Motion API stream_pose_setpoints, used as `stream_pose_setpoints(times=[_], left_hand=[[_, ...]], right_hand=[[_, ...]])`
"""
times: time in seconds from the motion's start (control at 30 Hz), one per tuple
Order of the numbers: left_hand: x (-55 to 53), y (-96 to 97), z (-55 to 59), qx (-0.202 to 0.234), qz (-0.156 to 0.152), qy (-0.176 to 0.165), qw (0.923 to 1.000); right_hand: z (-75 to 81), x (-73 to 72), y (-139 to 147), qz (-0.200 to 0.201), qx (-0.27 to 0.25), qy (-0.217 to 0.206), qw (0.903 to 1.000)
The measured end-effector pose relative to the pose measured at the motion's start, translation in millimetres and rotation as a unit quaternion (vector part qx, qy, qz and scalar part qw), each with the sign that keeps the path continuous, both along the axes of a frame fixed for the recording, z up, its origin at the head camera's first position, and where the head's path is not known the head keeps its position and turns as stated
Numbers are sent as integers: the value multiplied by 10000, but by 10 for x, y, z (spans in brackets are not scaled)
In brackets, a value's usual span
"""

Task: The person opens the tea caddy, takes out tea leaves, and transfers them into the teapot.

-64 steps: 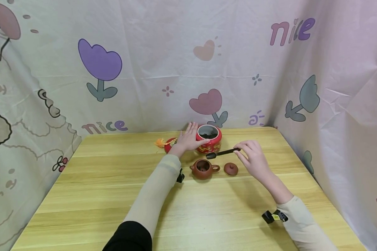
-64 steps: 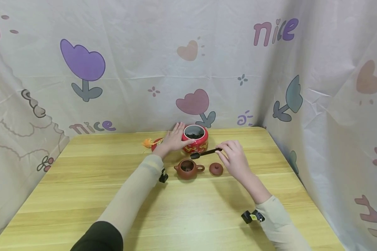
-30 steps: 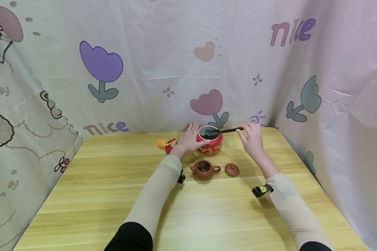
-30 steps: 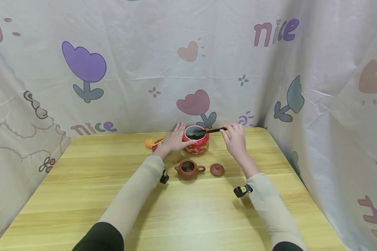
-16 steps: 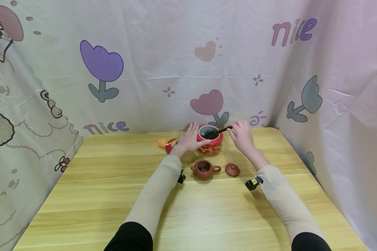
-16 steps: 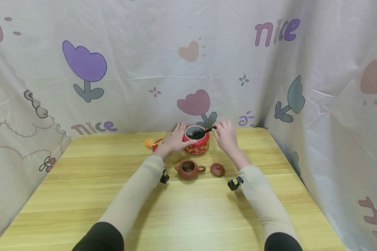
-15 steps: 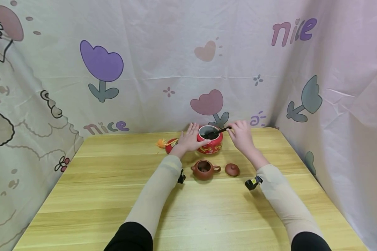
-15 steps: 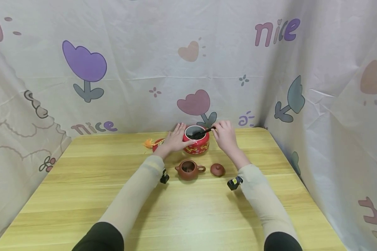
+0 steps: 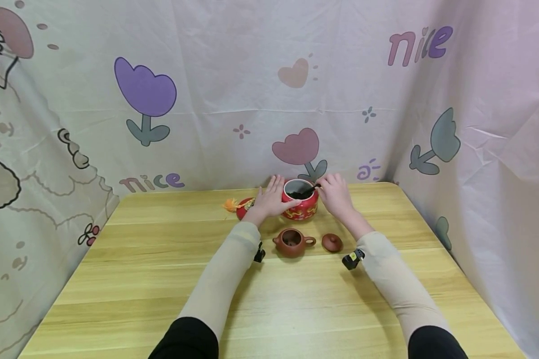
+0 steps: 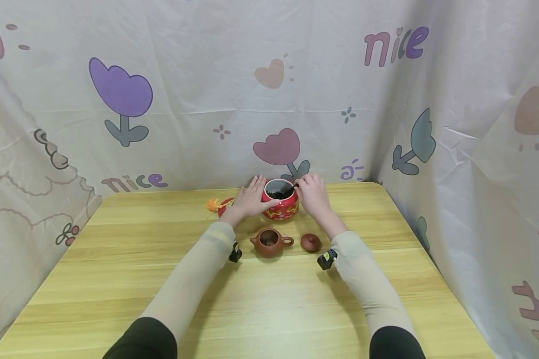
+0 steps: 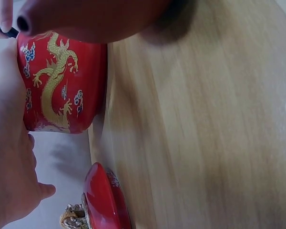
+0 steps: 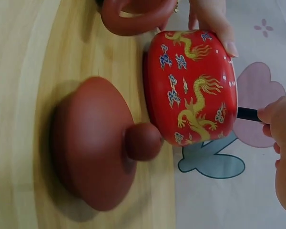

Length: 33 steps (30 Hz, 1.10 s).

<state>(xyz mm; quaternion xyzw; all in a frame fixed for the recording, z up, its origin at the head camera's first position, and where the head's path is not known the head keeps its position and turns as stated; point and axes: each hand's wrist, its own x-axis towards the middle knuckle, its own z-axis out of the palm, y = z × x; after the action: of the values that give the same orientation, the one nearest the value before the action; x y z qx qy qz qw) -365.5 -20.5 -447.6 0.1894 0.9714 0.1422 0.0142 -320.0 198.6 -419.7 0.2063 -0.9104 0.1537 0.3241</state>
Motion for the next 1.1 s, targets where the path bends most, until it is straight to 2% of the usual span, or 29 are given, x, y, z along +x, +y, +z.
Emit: stream_pose_setpoints(times=[0.2, 0.43, 0.73, 0.97, 1.1], left_hand=[[-2, 6, -12, -24, 40, 60, 10000], [9, 8, 3, -49, 69, -11, 10000], [16, 6, 16, 15, 9, -33, 10000], [12, 2, -3, 79, 30, -49, 10000], [1, 3, -8, 66, 35, -93, 9999]], right_hand=[[-13, 2, -13, -93, -440, -795, 9958], [1, -39, 25, 16, -1089, -1561, 9817], [-28, -75, 111, 148, -1638, -2047, 9649], [-51, -61, 157, 73, -2222, -2369, 9458], [-61, -40, 175, -15, -2373, -2404, 9412]])
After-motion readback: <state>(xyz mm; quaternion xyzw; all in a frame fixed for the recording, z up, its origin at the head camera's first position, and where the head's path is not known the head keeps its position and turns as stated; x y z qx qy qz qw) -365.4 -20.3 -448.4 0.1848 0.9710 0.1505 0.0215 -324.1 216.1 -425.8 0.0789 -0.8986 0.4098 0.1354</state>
